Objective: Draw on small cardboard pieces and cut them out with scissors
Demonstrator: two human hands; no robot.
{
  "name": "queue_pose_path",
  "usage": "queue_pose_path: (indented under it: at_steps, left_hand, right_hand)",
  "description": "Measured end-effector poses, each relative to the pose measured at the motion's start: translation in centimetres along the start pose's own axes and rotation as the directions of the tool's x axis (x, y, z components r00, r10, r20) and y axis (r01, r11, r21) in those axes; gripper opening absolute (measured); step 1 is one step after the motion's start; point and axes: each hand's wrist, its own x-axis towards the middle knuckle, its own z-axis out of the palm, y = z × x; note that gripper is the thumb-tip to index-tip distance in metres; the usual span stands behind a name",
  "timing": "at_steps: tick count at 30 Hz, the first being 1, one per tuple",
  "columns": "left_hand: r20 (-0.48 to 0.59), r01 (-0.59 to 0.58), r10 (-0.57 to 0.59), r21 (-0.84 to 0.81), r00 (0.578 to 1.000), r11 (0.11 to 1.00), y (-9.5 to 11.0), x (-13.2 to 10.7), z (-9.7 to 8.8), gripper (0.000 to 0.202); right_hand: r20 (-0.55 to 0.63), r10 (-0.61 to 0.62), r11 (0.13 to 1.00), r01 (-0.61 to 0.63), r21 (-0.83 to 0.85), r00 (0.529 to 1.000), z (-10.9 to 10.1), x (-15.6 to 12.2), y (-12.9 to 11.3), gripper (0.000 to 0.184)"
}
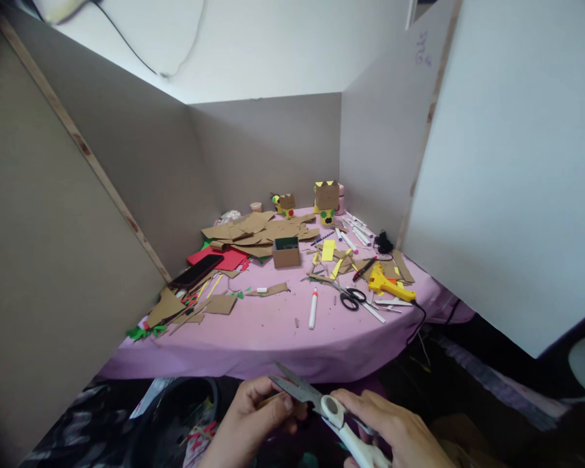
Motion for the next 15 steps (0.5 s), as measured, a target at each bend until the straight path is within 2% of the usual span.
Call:
queue_pose_path:
  at_steps: [6, 9, 12, 15]
  left_hand:
    - [-0.002, -0.001, 0.001, -0.019, 1.000, 1.000, 0.2, -0.1, 0.2, 0.025]
    - [-0.017, 0.024, -0.024, -0.016, 1.000, 1.000, 0.3, -0.1, 0.3, 0.023]
    - [-0.036, 0.061, -0.063, -0.038, 0.997, 0.997, -0.1, 0.2, 0.1, 0.027]
    - [-0.067, 0.070, -0.077, -0.104, 0.995, 0.992, -0.8, 0.7, -0.2, 0.033]
  right_hand:
    - [0.001, -0.016, 0.999, 0.016, 0.035, 1.000, 0.1, 0.0, -0.1, 0.052]
    - [0.027, 0.014, 0.997, -0.016, 0.080, 1.000, 0.2, 0.1, -0.4, 0.049]
    - [0.049, 0.061, 0.990, -0.066, 0.126, 0.997, 0.6, 0.3, -0.6, 0.048]
    - [0.006, 0.063, 0.977, -0.063, 0.202, 0.998, 1.1, 0.3, -0.5, 0.051]
